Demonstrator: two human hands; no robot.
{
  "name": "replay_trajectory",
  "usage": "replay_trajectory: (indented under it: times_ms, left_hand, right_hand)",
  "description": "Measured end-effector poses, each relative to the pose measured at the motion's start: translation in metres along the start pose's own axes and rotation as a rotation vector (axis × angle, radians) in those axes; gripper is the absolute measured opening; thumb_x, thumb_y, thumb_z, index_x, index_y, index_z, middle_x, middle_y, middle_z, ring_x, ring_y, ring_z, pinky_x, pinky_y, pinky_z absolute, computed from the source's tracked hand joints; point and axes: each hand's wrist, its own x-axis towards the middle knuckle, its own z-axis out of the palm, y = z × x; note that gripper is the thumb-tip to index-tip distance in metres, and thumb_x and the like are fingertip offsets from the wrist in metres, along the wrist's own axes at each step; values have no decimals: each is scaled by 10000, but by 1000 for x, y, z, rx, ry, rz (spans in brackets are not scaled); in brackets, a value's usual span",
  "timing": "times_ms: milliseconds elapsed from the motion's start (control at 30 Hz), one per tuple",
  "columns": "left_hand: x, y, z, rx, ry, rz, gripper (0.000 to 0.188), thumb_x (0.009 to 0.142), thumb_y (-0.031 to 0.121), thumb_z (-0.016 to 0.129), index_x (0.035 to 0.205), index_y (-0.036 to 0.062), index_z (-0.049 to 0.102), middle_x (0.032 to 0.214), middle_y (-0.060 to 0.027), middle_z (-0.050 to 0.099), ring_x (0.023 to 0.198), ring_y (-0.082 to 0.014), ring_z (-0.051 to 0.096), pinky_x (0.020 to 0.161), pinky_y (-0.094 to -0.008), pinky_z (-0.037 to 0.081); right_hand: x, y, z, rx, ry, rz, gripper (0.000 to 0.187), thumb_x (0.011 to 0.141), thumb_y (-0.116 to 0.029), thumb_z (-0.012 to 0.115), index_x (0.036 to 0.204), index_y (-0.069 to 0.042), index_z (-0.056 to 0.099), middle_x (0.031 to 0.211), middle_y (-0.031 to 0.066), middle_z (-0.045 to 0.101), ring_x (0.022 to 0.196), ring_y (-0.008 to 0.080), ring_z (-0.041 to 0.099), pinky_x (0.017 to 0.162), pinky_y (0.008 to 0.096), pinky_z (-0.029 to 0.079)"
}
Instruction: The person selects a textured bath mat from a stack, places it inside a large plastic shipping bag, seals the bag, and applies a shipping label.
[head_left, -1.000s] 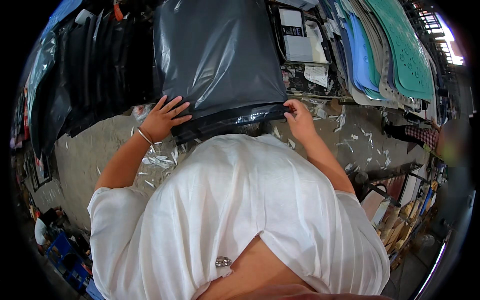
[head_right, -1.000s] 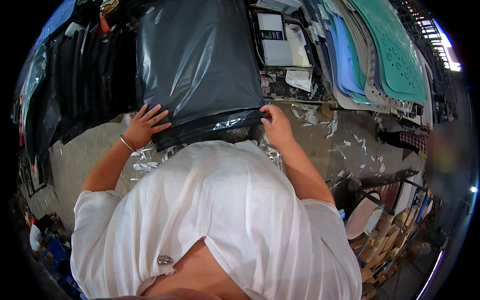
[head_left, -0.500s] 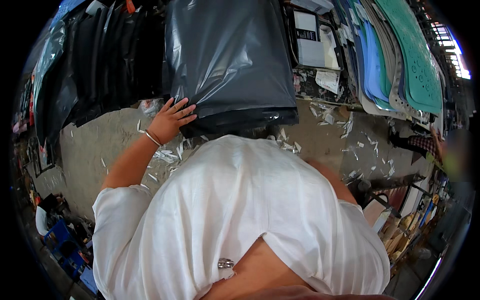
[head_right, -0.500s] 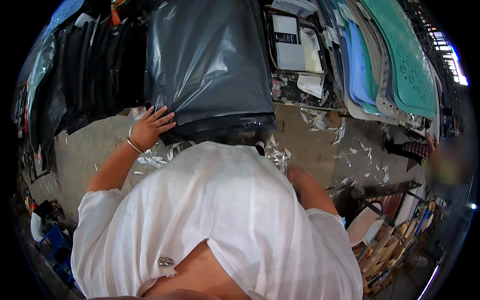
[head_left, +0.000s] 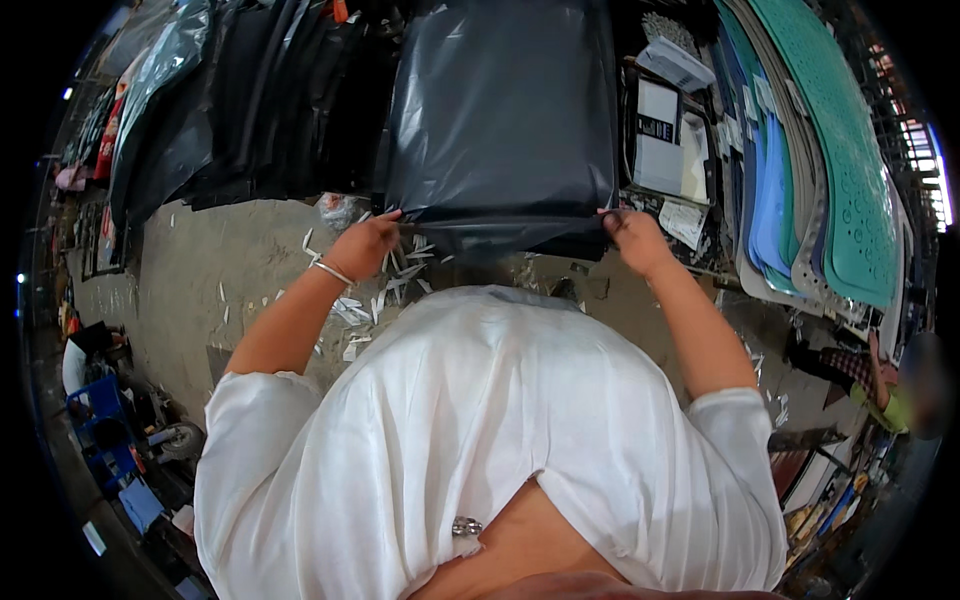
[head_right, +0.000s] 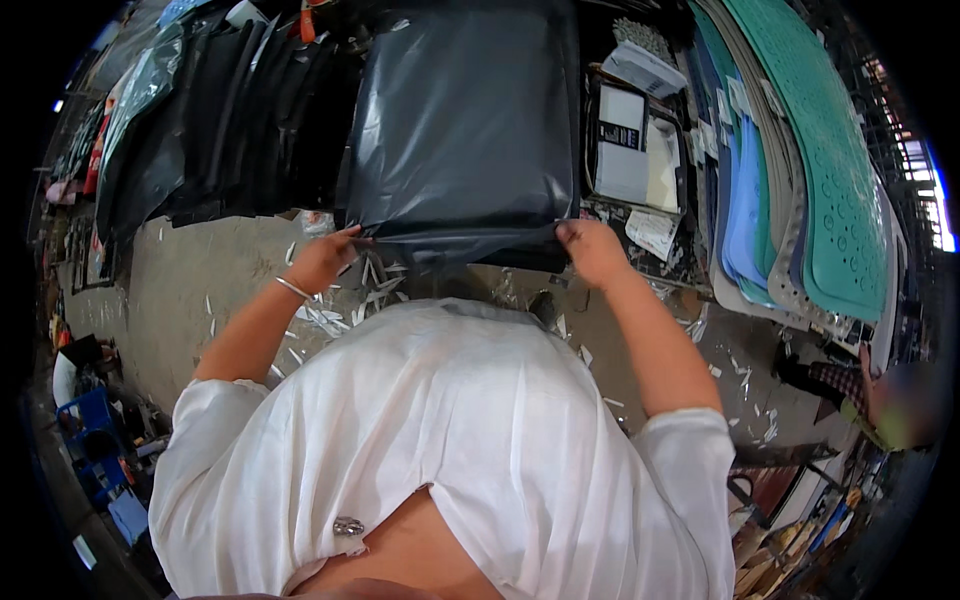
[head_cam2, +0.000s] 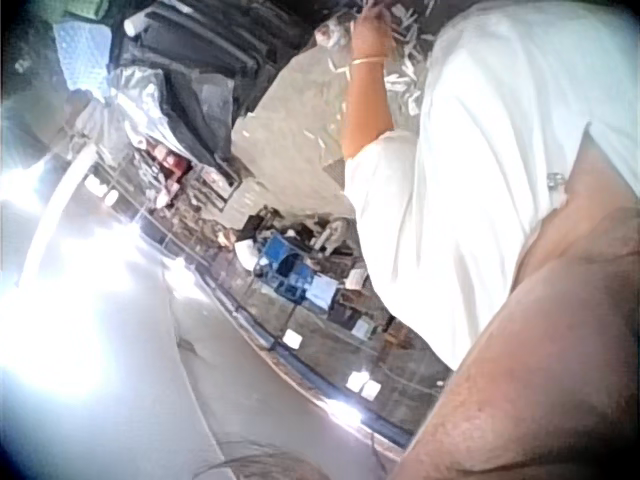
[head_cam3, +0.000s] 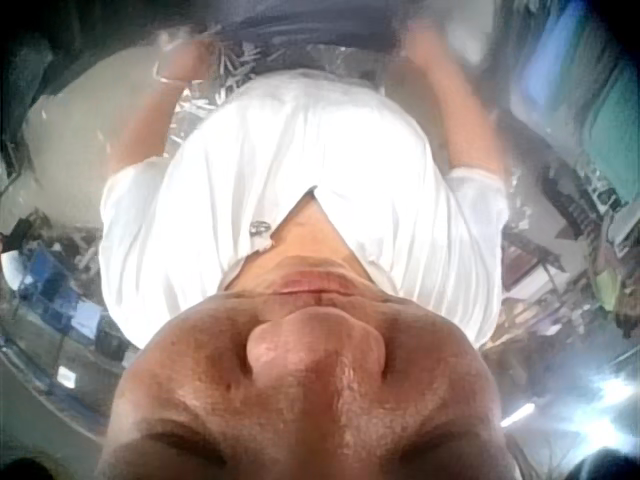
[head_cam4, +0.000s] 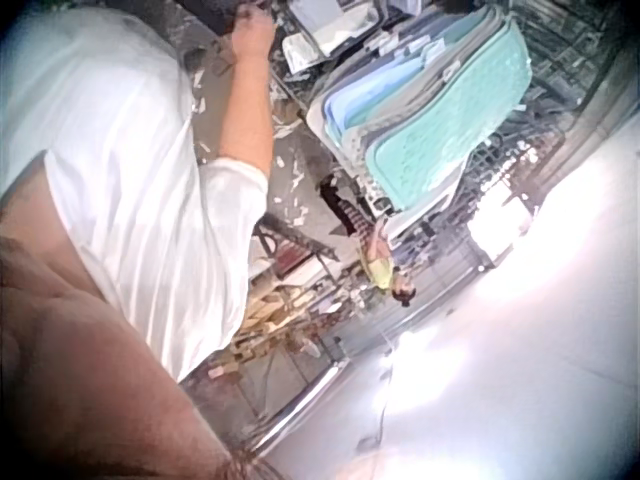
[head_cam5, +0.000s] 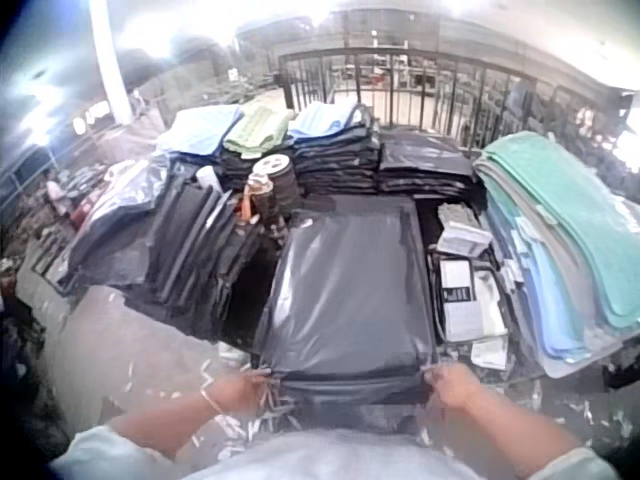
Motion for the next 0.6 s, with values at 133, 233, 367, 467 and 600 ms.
replay_trajectory:
  times_ms: [133,233,367,467,600]
  left_hand:
    - [50,19,-11,-302,368,-637,398,941,354,528,894,-20,657,828,-238,660,880,-430,637,777,-446,505]
    - [63,-16,31,194,427,-601,338,909,315,589,922,-17,651,795,-217,666,800,-425,631,756,-464,501]
    - [56,48,12,145,579,-518,352,863,232,657,1128,11,588,1084,-213,627,1001,-394,576,920,-470,433]
    - [69,87,17,349,667,-191,585,831,231,696,1335,49,461,1382,-227,448,1248,-411,420,1063,-465,328]
    - [116,73,50,252,440,-258,841,826,408,679,1519,211,243,1586,-195,81,1420,-462,152,1149,-520,184]
  right_hand:
    - [46,14,15,123,280,271,372,915,-307,590,783,38,626,773,230,636,804,411,623,754,457,468]
    - [51,-5,31,-153,375,306,324,896,-318,585,936,-3,653,919,233,658,891,423,615,798,482,480]
    - [9,-28,20,-138,568,26,430,818,-205,674,1194,-51,535,1205,161,575,1123,354,537,959,455,418]
    - [16,-55,27,-257,456,-419,604,824,-251,685,1339,-38,454,1403,172,451,1318,351,404,1096,468,306]
    - [32,-27,52,-245,511,-250,681,846,-283,666,1414,-33,388,1502,181,336,1409,341,286,1152,439,246]
